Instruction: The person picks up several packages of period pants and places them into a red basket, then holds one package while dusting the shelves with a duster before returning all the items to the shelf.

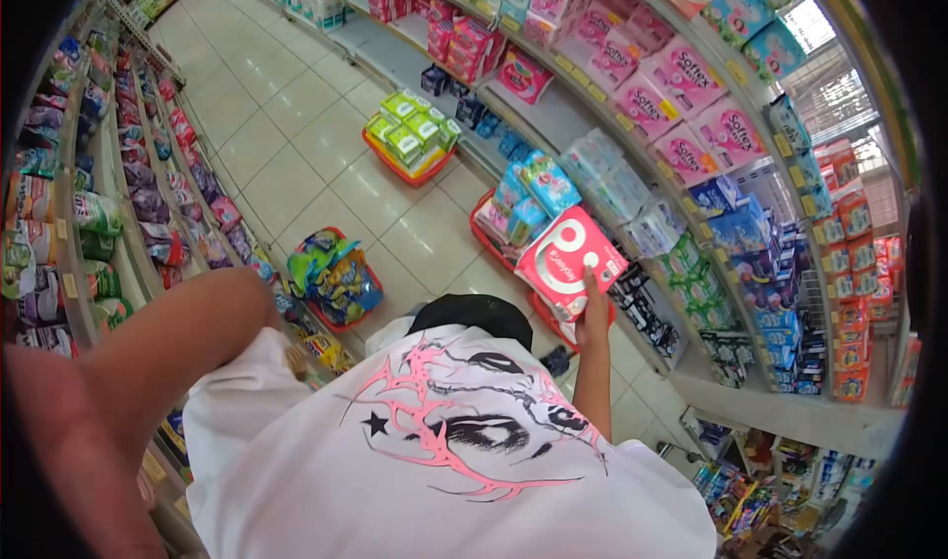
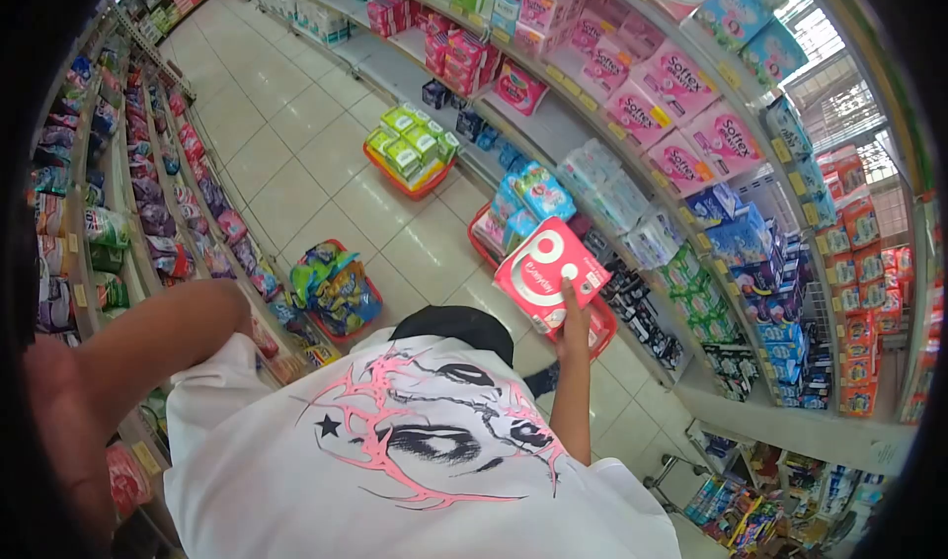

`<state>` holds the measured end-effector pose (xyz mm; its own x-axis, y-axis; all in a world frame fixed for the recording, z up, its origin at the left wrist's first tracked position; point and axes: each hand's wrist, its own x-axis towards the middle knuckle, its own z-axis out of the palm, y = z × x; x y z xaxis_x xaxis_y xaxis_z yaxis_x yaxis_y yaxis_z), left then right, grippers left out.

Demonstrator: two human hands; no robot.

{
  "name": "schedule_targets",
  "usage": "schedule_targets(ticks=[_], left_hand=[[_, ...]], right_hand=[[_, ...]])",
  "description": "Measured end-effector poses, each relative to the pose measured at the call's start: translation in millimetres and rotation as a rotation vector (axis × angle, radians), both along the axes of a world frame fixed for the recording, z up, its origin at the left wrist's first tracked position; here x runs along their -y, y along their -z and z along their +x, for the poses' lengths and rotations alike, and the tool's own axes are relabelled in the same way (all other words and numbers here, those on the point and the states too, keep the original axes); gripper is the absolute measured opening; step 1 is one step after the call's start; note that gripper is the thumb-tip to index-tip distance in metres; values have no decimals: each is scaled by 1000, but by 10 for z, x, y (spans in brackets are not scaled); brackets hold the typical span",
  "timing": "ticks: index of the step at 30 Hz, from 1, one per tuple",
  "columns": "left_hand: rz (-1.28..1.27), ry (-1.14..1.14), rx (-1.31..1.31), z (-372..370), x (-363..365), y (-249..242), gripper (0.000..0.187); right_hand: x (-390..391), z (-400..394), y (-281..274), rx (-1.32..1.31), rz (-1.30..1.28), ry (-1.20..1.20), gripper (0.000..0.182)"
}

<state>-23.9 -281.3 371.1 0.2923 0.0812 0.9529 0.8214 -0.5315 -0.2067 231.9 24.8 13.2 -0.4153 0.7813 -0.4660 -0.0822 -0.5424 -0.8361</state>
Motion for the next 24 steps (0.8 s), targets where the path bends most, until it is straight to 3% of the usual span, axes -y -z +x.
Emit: schedule_targets(ticks=[11,18,24], left_hand=[[18,-35,-50,-82,510,-84,47],[35,-49,-47,-203,607,-3,47],[89,-17,-25,-232,593,-17,46]], right_hand=[[277,-472,242,-9,53,-183,45],[288,-553,234,-157,56,-118,44],[280,-473,406,-80,33,-16,45]])
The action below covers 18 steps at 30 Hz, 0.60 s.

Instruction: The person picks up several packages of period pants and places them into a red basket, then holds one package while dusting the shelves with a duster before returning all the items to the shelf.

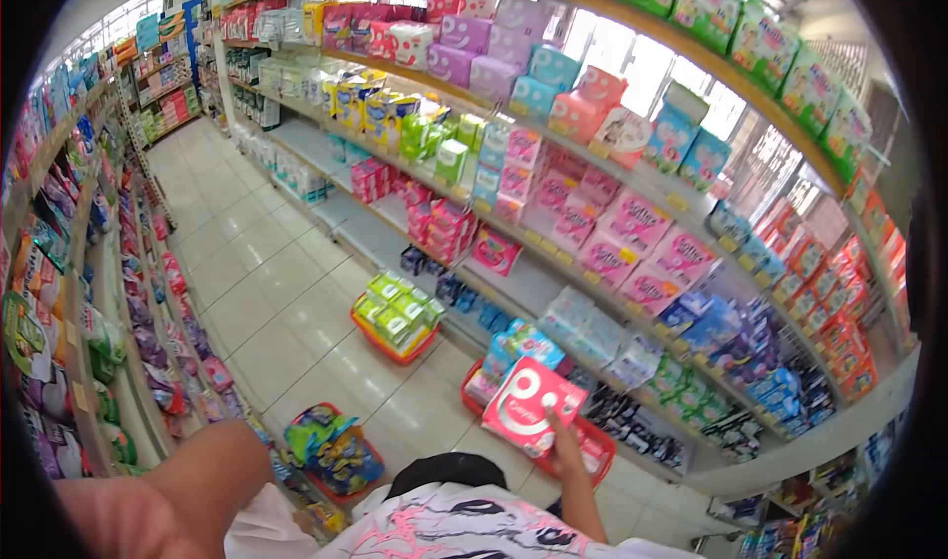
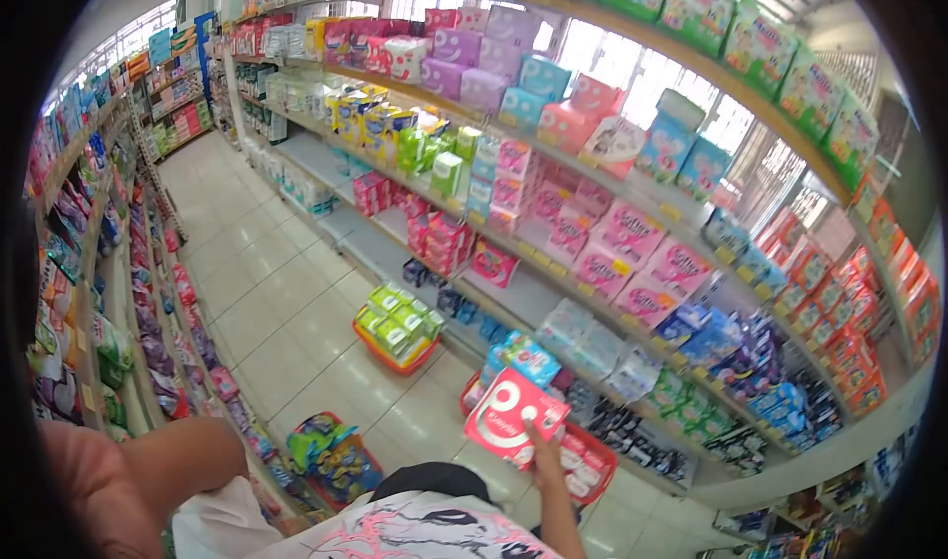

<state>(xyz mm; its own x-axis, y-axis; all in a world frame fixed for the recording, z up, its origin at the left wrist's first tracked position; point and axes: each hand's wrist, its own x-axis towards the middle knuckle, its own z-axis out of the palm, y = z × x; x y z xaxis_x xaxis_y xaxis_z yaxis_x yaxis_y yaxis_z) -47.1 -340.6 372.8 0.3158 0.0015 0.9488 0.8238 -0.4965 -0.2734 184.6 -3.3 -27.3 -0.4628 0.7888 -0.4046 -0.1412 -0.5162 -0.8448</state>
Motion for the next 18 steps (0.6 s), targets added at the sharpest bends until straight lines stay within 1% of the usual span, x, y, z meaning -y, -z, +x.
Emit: schedule_targets(ticks=[2,3,5,9,10,11,12,13,14,15,16,17,18], left_hand=[[9,14,16,-13,35,-34,46],[12,19,22,-18,34,-55,46],[21,27,13,-12,51,-92,46],[31,51,-5,17,59,-98,46],[27,60,-3,11,54,-105,46],[20,68,7,4,31,-113,46],[11,73,13,-10,19,-120,46],[3,78,20,-23,-11,-125,46],[-4,87,33,-25,-41,-136,46],[-9,98,47,-40,-72,-140,46],[-6,107,55,-53,-97,-139,46],[-3,116,67,-56,-127,-123,46],[0,126,85,-69,-159,-107,47]], right_hand=[[69,-32,-171,-4,34,-25,45],[106,33,-161,-1,35,-8,45],[69,58,-99,21,4,-52,46],[112,18,-264,20,-29,-25,49],[99,16,-289,-16,-48,-16,51],[150,-29,-479,-36,-62,13,51],[143,-53,-554,-92,-11,-9,52],[119,-92,-679,-83,20,-7,51],[110,-93,-832,-85,-5,-27,50],[-36,-82,-735,-101,77,-56,52],[-70,-105,-881,-63,121,-43,53],[-188,-115,-832,-108,171,-24,56],[-186,-158,-1010,-131,215,-20,58]])
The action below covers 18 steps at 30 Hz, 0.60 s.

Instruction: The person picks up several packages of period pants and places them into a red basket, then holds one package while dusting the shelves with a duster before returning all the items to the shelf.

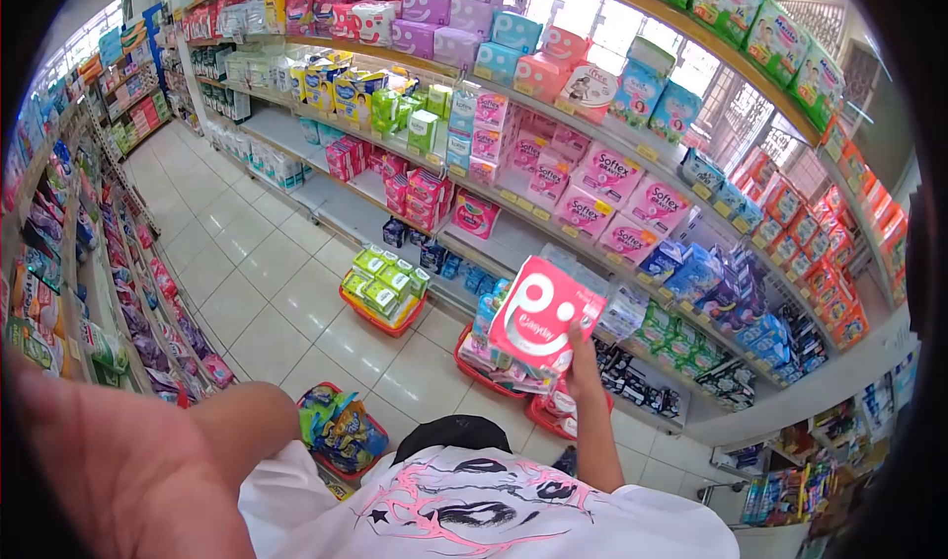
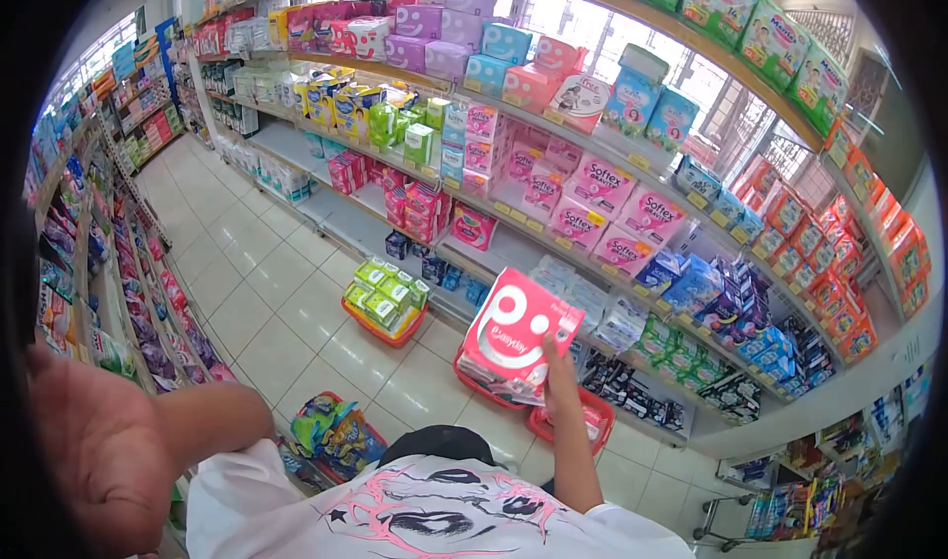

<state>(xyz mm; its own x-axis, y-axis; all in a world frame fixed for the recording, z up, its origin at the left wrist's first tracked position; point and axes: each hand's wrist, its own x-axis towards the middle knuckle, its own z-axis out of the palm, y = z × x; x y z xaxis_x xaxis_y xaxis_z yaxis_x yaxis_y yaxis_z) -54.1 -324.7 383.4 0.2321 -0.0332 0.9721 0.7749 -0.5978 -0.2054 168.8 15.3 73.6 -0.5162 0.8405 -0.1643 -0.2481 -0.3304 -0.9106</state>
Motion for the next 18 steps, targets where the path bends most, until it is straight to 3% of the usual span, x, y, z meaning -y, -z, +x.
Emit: schedule_targets(ticks=[4,6,8,9,14,18], left_hand=[[-65,62,150,7,-358,325,47],[-169,81,200,104,-760,646,32],[-489,164,388,415,-935,884,14],[-552,180,328,510,-1046,951,11],[-835,287,137,599,-1221,1246,16],[-857,135,281,315,-1353,1591,18]], right_hand=[[-232,-172,-365,-9,221,81,73],[-300,-219,-644,41,321,84,79],[-390,-301,-863,67,334,72,80],[-433,-339,-937,78,358,80,80],[-306,-467,-1313,59,407,91,81],[-304,-477,-1295,31,426,102,81]])
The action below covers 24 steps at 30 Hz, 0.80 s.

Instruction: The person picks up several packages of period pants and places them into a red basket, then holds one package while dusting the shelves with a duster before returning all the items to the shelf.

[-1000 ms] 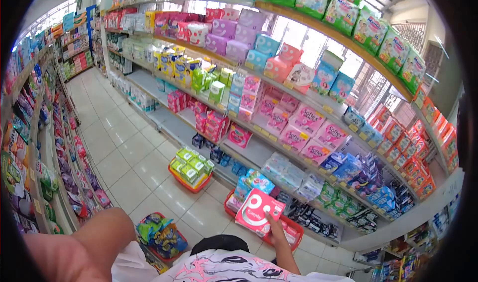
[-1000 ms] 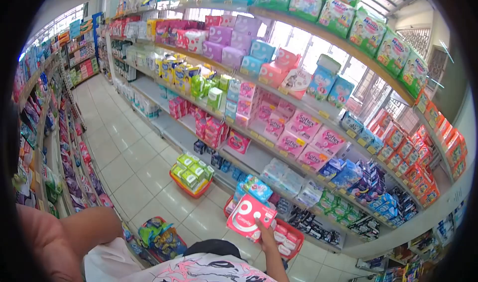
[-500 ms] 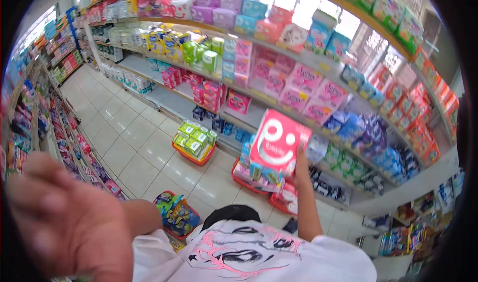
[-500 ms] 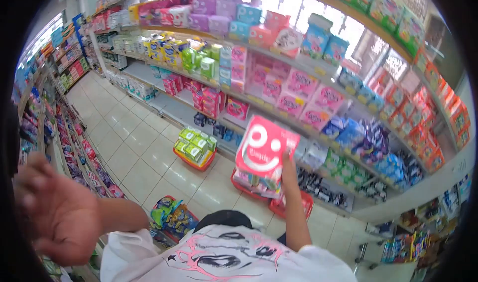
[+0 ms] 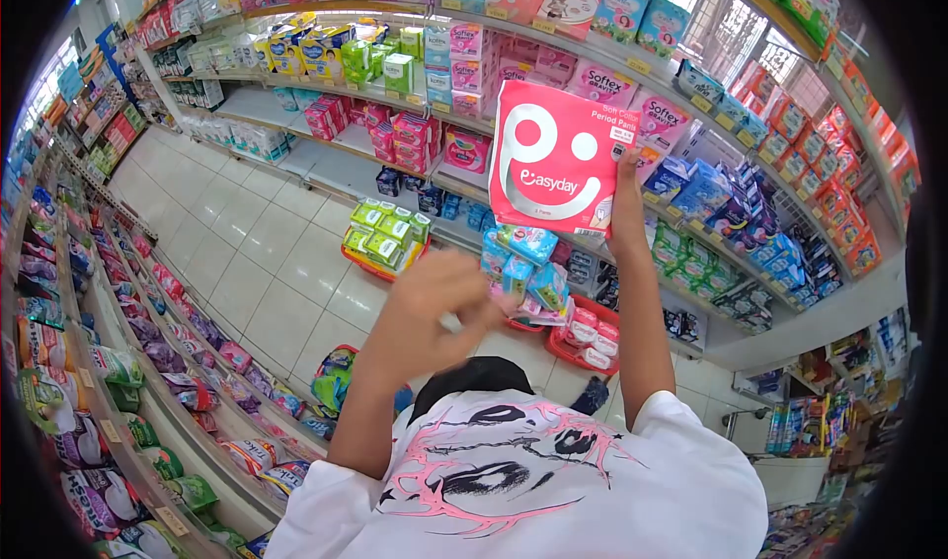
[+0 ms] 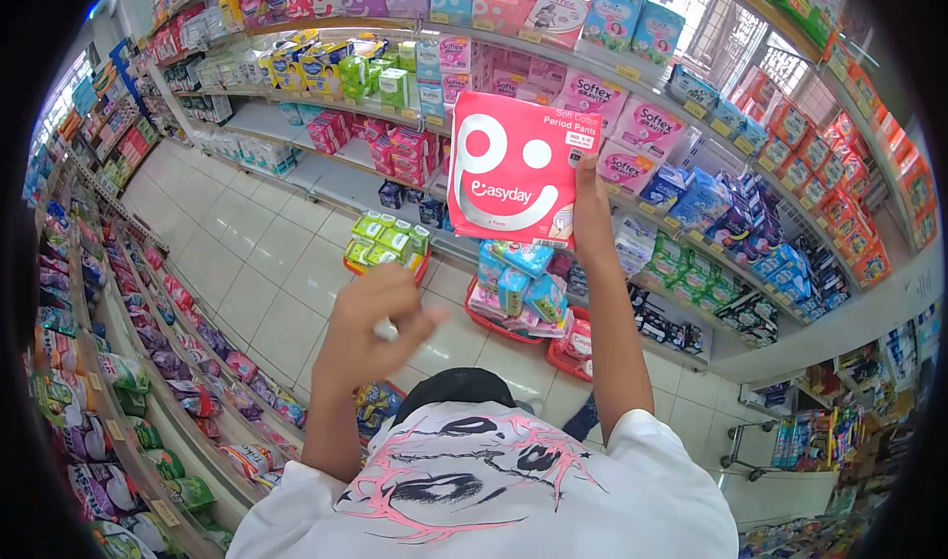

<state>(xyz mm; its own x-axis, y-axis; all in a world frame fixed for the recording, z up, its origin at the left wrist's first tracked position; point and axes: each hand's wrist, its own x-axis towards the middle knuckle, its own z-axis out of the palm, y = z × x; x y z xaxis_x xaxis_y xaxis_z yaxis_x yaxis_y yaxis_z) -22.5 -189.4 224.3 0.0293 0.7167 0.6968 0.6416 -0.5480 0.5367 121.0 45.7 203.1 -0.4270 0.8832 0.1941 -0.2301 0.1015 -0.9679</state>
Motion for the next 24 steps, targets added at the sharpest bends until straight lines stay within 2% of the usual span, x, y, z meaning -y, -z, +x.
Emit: schedule_targets(ticks=[2,3,5,6,7,9,10,12,15,17,19,24], left_hand=[[-155,-217,266,-147,-111,262,12],[-147,-221,256,-186,-196,407,12],[-85,-258,553,-227,-363,691,33],[-187,-199,629,-228,-385,793,58],[-184,-202,615,-203,-407,905,58],[-279,82,1007,-88,-440,1109,67],[-177,86,1047,4,-445,1157,65],[-225,72,1005,20,-417,1208,64],[-308,50,1034,-6,-350,1307,62],[-346,12,1133,-16,-317,1359,58],[-346,-5,1101,-28,-294,1442,57],[-392,-25,1130,-19,-267,1483,55]], right_hand=[[-25,-3,87,-7,21,-8,80],[-15,-5,131,-19,27,-12,80],[58,-11,257,-27,-70,-20,77],[82,-16,347,-44,-64,-25,77],[116,-10,460,-1,-86,-58,75],[251,5,581,34,-116,-89,72],[329,7,617,120,-72,-160,70],[368,36,828,247,-78,-233,59],[589,32,892,123,-117,-304,57],[692,47,988,30,-208,-329,64],[787,49,967,189,-103,-331,72],[764,51,1009,202,-86,-339,79]])
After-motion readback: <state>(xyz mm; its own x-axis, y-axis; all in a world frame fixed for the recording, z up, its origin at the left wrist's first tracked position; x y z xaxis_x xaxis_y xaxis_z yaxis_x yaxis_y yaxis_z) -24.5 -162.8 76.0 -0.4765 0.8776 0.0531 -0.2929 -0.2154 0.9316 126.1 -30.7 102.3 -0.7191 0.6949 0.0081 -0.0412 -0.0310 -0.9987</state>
